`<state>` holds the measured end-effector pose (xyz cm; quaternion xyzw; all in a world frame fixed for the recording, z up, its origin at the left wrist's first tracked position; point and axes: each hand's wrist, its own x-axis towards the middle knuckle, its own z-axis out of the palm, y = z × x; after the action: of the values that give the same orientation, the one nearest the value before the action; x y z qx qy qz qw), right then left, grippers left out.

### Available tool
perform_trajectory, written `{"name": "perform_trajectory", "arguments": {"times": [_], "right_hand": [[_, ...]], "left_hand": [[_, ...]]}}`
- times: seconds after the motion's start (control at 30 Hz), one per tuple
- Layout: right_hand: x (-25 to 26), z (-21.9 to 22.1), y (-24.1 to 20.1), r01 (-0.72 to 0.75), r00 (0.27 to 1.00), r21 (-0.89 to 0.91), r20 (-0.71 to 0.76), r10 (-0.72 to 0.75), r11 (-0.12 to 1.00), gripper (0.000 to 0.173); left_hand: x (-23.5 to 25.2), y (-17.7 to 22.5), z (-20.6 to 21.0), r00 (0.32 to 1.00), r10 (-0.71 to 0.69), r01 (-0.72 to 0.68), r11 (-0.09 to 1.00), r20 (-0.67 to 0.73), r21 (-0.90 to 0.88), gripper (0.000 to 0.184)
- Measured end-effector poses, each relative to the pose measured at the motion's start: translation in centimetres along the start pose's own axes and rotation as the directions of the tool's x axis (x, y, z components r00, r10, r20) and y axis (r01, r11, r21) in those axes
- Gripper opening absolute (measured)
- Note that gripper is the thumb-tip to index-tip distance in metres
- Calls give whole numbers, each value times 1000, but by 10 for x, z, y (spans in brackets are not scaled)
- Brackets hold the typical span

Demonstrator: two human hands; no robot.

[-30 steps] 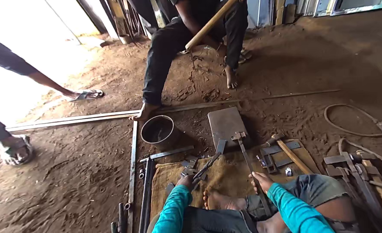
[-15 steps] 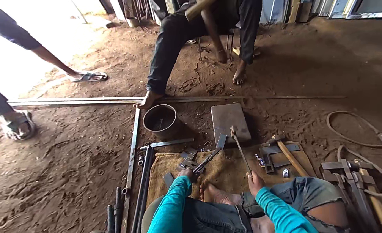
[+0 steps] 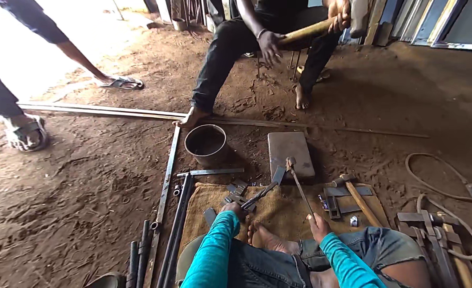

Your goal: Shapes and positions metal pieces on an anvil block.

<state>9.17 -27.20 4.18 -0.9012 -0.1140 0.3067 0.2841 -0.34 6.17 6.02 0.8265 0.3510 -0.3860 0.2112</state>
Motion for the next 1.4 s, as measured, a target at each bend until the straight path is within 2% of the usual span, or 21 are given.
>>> {"name": "perform_trajectory", "arguments": {"times": [0.33,0.67,0.97,1.4], "right_hand": [[2,0,2,28,1000,-1,-14,-28,1000,39],[6,1,9,34,999,0,-8,-34,999,38],[7,1,10,51,999,19,-1,-51,999,37],[5,-2,4,3,1000,-36,31,-1,999,39]], "left_hand": [[4,-2,-3,1000,26,-26,999,4,-19,64],[12,-3,0,1000,17,-17,1000,-1,0,71],[17,-5,3,1000,19,-19,1000,-8,-9,69],[15,-5,3,1000,-3,3,1000,-1,-11,73]]}}
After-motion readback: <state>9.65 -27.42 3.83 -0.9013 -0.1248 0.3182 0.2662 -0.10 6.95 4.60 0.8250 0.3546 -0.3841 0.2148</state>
